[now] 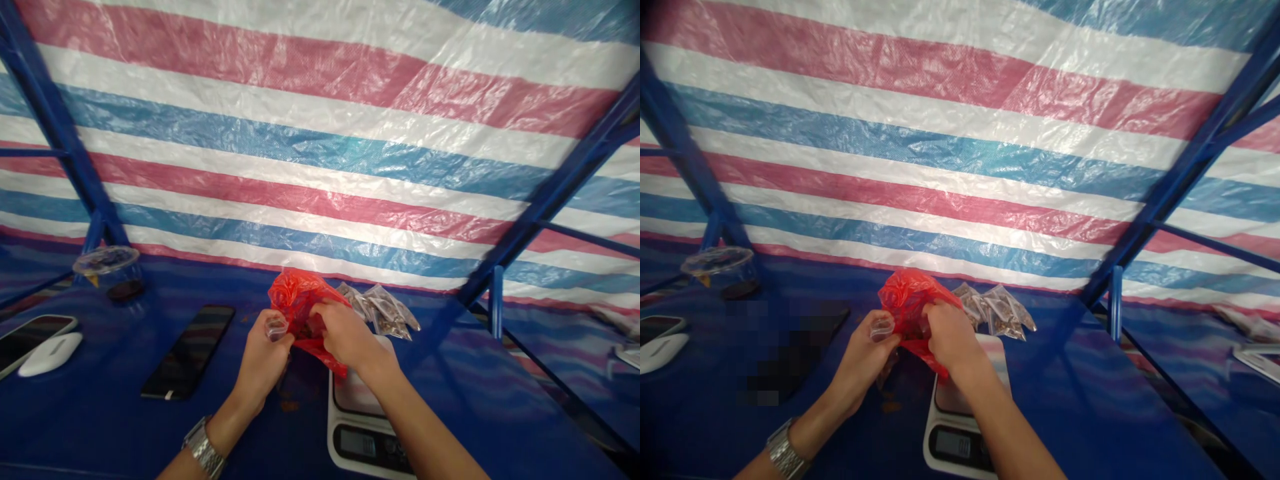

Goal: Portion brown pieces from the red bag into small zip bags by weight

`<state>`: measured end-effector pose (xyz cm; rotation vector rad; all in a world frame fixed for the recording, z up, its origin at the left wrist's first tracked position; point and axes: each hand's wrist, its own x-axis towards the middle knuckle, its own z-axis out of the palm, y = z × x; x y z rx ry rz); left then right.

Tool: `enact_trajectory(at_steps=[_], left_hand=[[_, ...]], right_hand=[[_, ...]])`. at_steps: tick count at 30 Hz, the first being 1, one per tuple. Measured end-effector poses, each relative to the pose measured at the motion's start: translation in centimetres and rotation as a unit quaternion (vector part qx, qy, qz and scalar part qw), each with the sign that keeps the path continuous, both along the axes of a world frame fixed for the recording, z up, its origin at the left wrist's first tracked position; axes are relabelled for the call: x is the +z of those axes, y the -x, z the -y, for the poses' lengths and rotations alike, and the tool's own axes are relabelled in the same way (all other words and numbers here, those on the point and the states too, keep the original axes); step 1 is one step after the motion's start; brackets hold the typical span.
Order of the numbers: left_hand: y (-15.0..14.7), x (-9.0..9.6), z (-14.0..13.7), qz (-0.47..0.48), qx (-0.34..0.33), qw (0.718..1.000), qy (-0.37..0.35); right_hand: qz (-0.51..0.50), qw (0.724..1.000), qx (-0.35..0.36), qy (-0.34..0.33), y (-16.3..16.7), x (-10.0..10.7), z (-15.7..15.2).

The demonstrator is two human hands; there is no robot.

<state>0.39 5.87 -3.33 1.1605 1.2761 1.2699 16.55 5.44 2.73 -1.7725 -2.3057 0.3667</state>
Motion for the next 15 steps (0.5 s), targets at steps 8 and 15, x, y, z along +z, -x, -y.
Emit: enact_trajectory(at_steps=[8, 15], left_hand=[[0.2, 0.4, -0.1, 0.019, 0.007, 1.0, -0.001], [0.1, 0.8, -0.5, 0.023, 0.035, 0.999, 0.018]], right_hand=[[0.059, 0.996, -0.026, 0.066, 0.8, 1.2, -0.7], [0.05, 0.996, 0.011, 0.068, 0.6, 1.1, -1.3]])
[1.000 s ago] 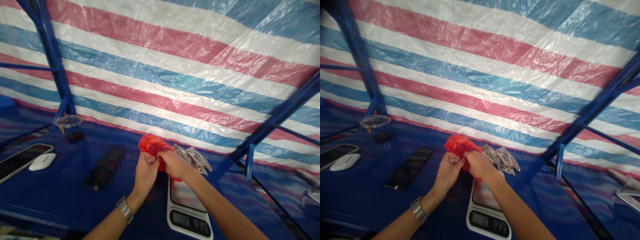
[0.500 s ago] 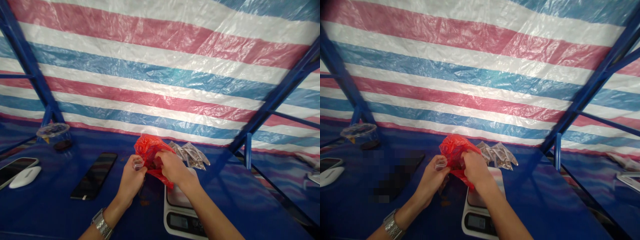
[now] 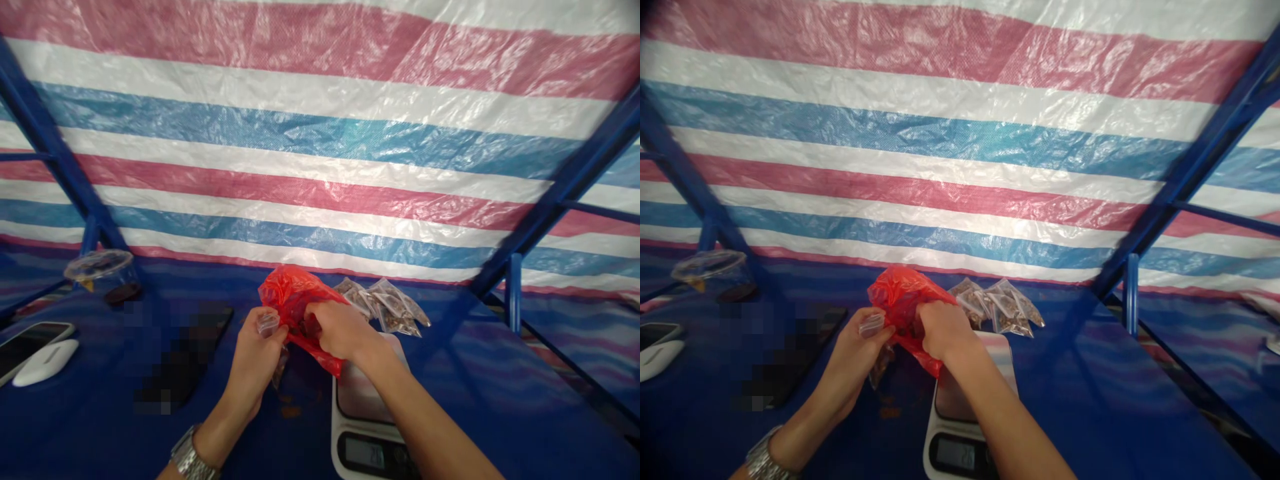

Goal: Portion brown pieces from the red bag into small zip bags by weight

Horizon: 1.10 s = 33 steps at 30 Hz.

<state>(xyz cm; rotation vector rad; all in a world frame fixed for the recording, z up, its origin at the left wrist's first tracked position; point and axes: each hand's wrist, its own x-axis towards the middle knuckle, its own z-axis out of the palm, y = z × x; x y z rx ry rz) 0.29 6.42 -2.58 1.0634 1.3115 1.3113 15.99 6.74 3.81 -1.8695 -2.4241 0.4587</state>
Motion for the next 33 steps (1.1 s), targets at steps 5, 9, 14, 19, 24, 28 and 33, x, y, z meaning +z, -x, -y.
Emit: enact_trajectory(at_steps=[5, 9, 14, 19, 24, 28, 33], left_hand=[[0.2, 0.5, 0.4, 0.02, 0.006, 0.999, 0.039], [0.2, 0.7, 0.6, 0.017, 0.024, 0.998, 0.055], [0.3, 0.9, 0.5, -0.017, 0.037, 0.999, 0.034], [0.5, 1.3, 0.5, -0.045, 0.043, 0.998, -0.013], [0.6, 1.5, 0.5, -0.042, 0.021, 0.999, -0.006], [0.8, 1.3, 0.3, -0.015, 0.058, 0.998, 0.008], [0.9, 1.1, 0.4, 0.0, 0.048, 0.998, 0.029]], right_hand=[[-0.041, 0.999, 0.018, -0.005, 0.1, -0.5, 0.0], [-0.091, 0.995, 0.026, -0.019, 0.0, -1.0, -0.1], [-0.114, 0.993, 0.034, -0.013, -0.2, -1.5, -0.3], [-0.126, 0.992, 0.018, -0.009, -0.2, -1.5, 0.0], [-0.145, 0.989, 0.013, -0.005, 0.0, -1.3, 0.4], [-0.17, 0.984, 0.043, 0.011, 0.1, -1.1, 0.6], [-0.167, 0.984, 0.058, 0.0, 0.3, -0.8, 0.7]])
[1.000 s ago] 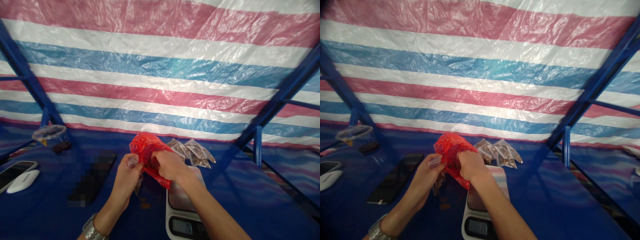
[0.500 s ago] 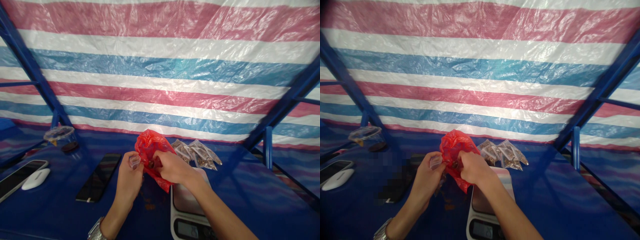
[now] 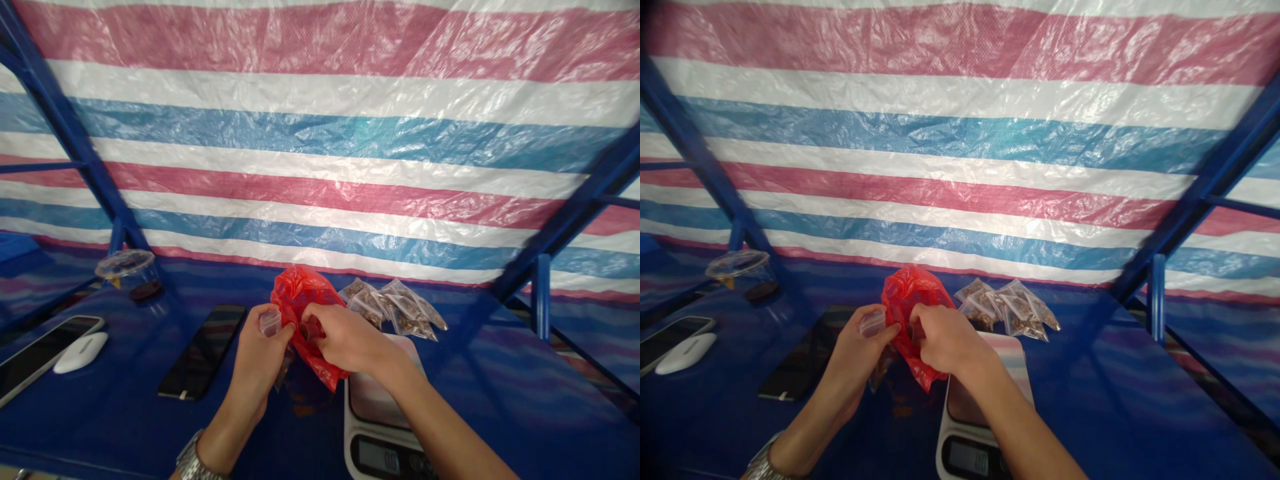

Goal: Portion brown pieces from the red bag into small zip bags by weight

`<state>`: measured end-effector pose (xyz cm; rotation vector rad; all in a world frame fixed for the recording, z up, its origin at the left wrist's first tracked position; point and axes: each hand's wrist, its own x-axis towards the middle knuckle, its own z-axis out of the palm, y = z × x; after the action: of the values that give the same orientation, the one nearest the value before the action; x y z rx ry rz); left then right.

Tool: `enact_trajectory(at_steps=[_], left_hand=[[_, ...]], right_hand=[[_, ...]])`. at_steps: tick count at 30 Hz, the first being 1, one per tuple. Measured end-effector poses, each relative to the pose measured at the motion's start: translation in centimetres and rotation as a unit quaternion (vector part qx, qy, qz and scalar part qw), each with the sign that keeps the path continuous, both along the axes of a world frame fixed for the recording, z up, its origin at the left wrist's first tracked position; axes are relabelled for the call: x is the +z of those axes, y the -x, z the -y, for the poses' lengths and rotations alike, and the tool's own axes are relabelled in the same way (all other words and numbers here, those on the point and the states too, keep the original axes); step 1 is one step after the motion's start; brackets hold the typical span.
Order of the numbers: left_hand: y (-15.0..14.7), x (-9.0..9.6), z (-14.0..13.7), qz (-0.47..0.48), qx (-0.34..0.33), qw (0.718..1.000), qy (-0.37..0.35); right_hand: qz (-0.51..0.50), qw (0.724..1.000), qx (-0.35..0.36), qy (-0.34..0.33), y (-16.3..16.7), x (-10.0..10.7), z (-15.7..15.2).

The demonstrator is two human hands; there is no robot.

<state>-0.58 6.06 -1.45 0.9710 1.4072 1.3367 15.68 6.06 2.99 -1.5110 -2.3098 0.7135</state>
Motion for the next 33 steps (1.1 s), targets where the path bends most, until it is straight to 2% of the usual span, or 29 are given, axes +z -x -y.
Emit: enact_trajectory(at_steps=[4, 8, 10, 13, 19, 25, 33], left_hand=[[0.7, 0.2, 0.0, -0.032, 0.008, 0.999, -0.005], [1.2, 0.5, -0.1, -0.077, 0.022, 0.996, -0.038], [1.1, 0.5, 0.0, -0.075, 0.018, 0.995, -0.058], [0.6, 0.3, 0.3, -0.045, -0.01, 0.998, -0.051], [0.0, -0.2, 0.3, 0.041, -0.033, 0.999, -0.001], [0.4, 0.0, 0.2, 0.055, -0.014, 0.998, -0.007], [0.1, 0.1, 0.2, 0.142, -0.058, 0.987, 0.042]], right_hand=[[0.046, 0.999, -0.018, 0.009, -0.1, 0.4, 0.0], [0.149, 0.985, -0.078, -0.033, 0.0, 0.6, -0.1], [0.18, 0.978, -0.091, -0.041, 0.2, 0.4, -0.2], [0.205, 0.974, -0.084, -0.051, 0.5, 0.0, -0.3], [0.197, 0.977, -0.06, -0.062, 0.3, -0.1, -0.3], [0.146, 0.985, -0.063, -0.073, 0.3, 0.0, 0.0], [0.194, 0.977, -0.061, -0.068, 1.4, -0.6, -0.1]])
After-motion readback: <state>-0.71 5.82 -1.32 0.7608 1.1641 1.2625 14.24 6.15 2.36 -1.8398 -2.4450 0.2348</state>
